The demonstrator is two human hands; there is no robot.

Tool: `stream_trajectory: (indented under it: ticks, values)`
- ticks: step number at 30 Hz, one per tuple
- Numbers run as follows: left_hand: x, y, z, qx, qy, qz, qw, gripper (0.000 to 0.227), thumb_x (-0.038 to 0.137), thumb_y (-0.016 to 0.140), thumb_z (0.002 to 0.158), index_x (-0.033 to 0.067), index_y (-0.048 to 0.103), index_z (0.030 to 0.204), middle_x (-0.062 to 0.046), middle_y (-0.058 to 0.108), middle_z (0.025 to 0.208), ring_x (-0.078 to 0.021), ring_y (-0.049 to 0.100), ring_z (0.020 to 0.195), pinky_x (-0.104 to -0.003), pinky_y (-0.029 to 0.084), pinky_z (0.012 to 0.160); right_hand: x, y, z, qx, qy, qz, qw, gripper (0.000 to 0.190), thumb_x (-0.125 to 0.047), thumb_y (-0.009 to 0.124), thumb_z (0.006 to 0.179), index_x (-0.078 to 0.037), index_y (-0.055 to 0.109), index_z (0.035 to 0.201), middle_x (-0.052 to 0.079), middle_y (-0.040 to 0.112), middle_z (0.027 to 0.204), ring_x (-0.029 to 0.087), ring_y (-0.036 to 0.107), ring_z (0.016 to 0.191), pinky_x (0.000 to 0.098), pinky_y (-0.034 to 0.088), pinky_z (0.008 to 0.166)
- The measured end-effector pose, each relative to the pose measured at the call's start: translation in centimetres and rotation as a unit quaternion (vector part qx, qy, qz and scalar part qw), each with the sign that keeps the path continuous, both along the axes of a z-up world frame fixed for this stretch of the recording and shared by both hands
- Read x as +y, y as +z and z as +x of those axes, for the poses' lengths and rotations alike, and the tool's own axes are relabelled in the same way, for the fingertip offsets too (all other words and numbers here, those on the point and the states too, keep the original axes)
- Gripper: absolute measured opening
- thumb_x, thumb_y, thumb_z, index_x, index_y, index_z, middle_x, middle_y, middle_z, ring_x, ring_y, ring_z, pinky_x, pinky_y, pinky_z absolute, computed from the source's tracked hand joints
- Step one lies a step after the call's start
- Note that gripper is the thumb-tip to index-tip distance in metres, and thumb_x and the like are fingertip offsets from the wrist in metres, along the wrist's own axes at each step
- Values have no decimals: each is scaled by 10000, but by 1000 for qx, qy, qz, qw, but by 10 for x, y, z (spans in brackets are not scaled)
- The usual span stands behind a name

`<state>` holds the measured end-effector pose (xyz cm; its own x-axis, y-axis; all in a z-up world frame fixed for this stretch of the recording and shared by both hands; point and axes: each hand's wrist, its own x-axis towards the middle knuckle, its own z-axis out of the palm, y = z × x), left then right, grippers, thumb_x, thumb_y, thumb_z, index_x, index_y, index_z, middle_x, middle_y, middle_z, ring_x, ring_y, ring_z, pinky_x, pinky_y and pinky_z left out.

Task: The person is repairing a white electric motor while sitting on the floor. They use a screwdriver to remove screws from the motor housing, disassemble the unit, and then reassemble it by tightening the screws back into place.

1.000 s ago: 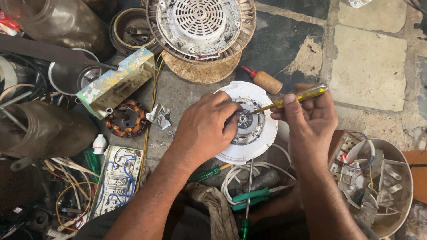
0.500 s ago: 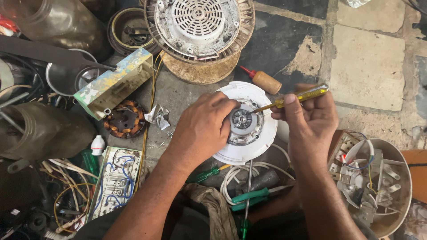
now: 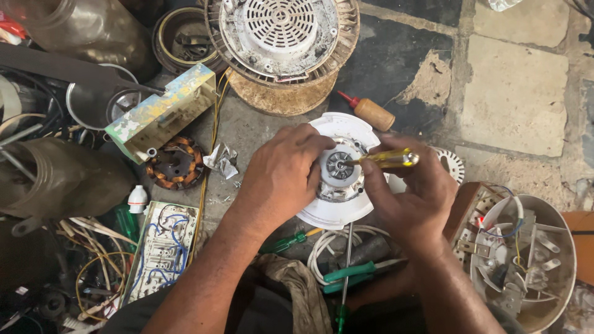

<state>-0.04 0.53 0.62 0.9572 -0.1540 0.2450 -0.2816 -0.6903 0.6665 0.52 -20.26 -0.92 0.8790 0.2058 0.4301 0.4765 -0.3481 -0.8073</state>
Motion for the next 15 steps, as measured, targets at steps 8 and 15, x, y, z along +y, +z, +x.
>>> stream_trajectory:
  ticks: [8,15]
  values:
    - [2,2,0,-9,0,-3,1000,259,2,709,806,39,740,1060,-90,699,1031,-298,672,1025,-422,543,888,5,8,2,-20,21,0,1000,422,99,757,962,46,575,1339,149,681,1214,159,714,1050,276,615,919]
    - [2,5,1,9,2,-2,1000,255,3,706,807,37,739,1058,-88,697,1022,-287,675,1017,-422,543,884,9,13,-2,15,14,-6,1000,432,75,734,983,49,552,1374,149,678,1195,180,713,1134,306,631,997]
